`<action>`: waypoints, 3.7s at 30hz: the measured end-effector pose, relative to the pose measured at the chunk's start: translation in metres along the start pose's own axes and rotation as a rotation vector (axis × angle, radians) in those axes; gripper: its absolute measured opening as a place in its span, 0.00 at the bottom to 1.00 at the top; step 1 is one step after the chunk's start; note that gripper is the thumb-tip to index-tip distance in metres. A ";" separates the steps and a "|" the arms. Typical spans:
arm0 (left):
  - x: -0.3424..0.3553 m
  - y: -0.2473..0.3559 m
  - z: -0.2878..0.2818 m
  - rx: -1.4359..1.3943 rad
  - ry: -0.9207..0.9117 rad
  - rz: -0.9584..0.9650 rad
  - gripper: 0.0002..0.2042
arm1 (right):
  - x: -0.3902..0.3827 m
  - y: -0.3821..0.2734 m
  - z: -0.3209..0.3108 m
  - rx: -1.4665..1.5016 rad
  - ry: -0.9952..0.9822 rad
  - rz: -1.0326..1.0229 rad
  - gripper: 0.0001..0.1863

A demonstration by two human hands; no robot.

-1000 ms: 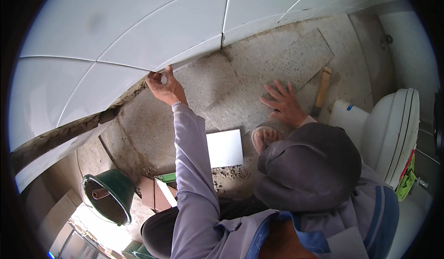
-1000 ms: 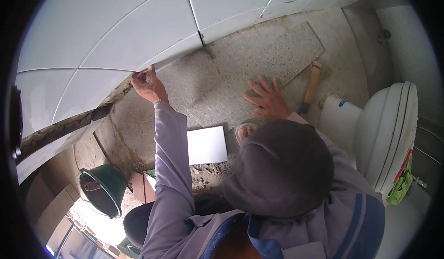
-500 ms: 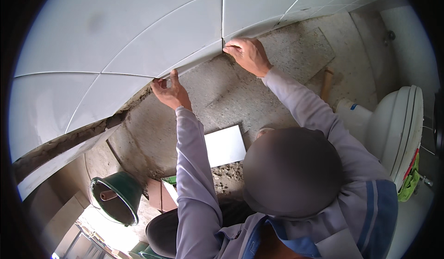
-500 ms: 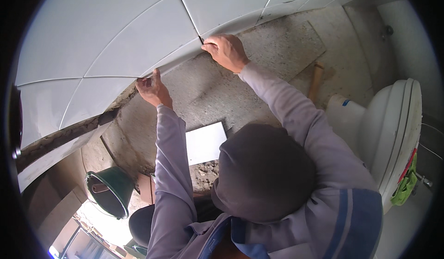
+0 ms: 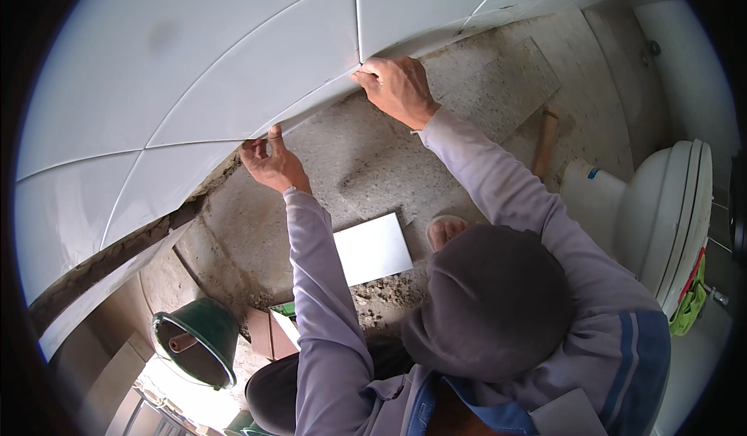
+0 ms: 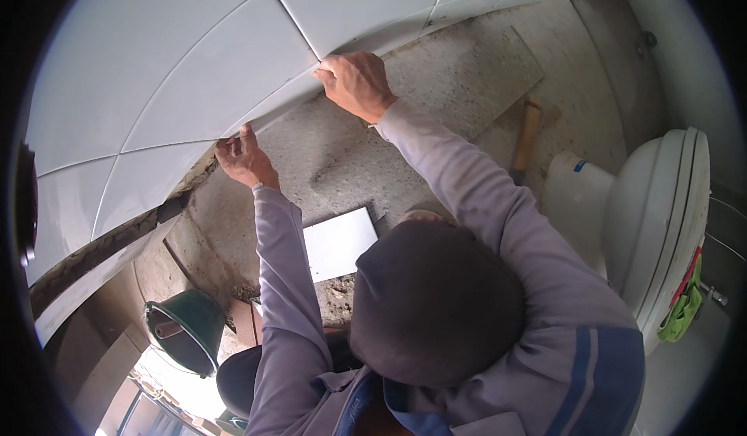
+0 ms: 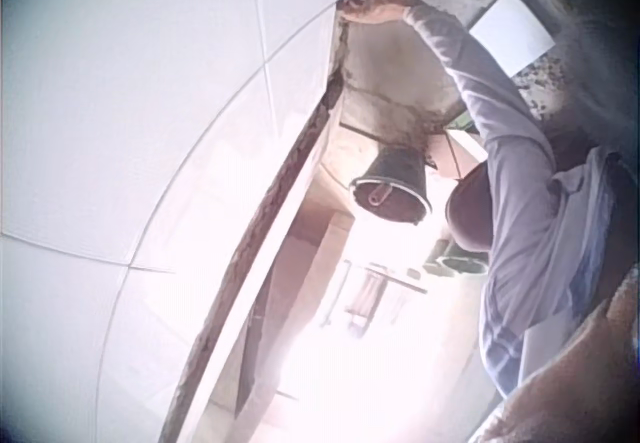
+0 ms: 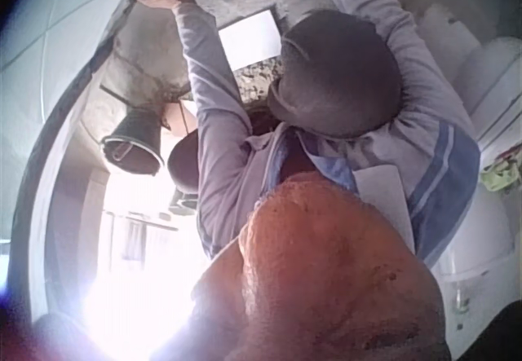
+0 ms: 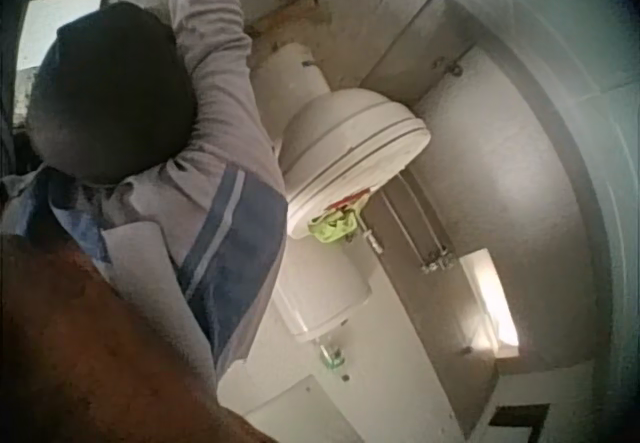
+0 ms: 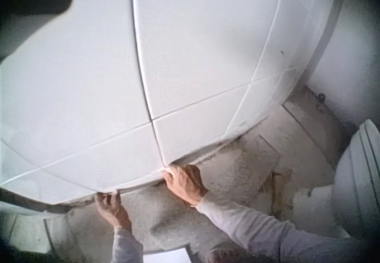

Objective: The person applies adhesive to a white tile using a notched trowel and places it on a partially tiled wall. They adjust the tile's position and tap it with a wooden handle to secure it.

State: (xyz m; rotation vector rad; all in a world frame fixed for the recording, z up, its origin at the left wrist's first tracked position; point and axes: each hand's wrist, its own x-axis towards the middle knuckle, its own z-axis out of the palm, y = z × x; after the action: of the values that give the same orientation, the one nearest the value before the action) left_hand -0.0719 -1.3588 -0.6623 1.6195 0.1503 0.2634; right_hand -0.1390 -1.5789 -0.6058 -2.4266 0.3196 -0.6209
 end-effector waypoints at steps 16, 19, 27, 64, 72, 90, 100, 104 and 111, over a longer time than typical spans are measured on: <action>-0.026 -0.001 -0.036 0.285 -0.217 0.192 0.05 | -0.046 0.009 -0.001 0.327 -0.044 0.150 0.13; -0.023 0.003 -0.037 0.298 -0.229 0.188 0.06 | -0.041 0.005 -0.003 0.252 -0.052 0.117 0.12; -0.027 0.000 -0.043 0.362 -0.258 0.276 0.06 | -0.043 0.009 -0.006 0.130 -0.079 0.017 0.11; 0.005 -0.010 -0.012 0.111 -0.077 0.018 0.22 | -0.003 0.017 0.012 0.008 -0.167 0.139 0.27; 0.012 -0.027 -0.012 0.129 -0.105 0.094 0.22 | -0.003 0.010 0.014 -0.110 0.006 -0.021 0.20; 0.012 -0.012 -0.037 0.162 -0.122 -0.010 0.17 | -0.030 -0.002 0.014 0.247 -0.164 0.208 0.24; 0.006 -0.005 -0.093 -0.064 -0.180 -0.101 0.18 | -0.032 -0.037 0.031 1.926 -0.098 0.867 0.21; 0.008 -0.008 -0.135 -0.004 -0.153 -0.111 0.23 | -0.032 -0.050 0.029 2.008 -0.082 0.839 0.37; -0.001 -0.010 -0.116 -0.032 -0.192 -0.150 0.18 | -0.036 -0.056 0.024 1.684 -0.238 0.794 0.36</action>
State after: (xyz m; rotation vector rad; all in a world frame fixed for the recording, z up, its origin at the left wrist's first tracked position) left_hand -0.1028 -1.2466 -0.6665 1.5831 0.1191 -0.0051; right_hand -0.1538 -1.5099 -0.6010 -0.6228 0.3746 -0.0582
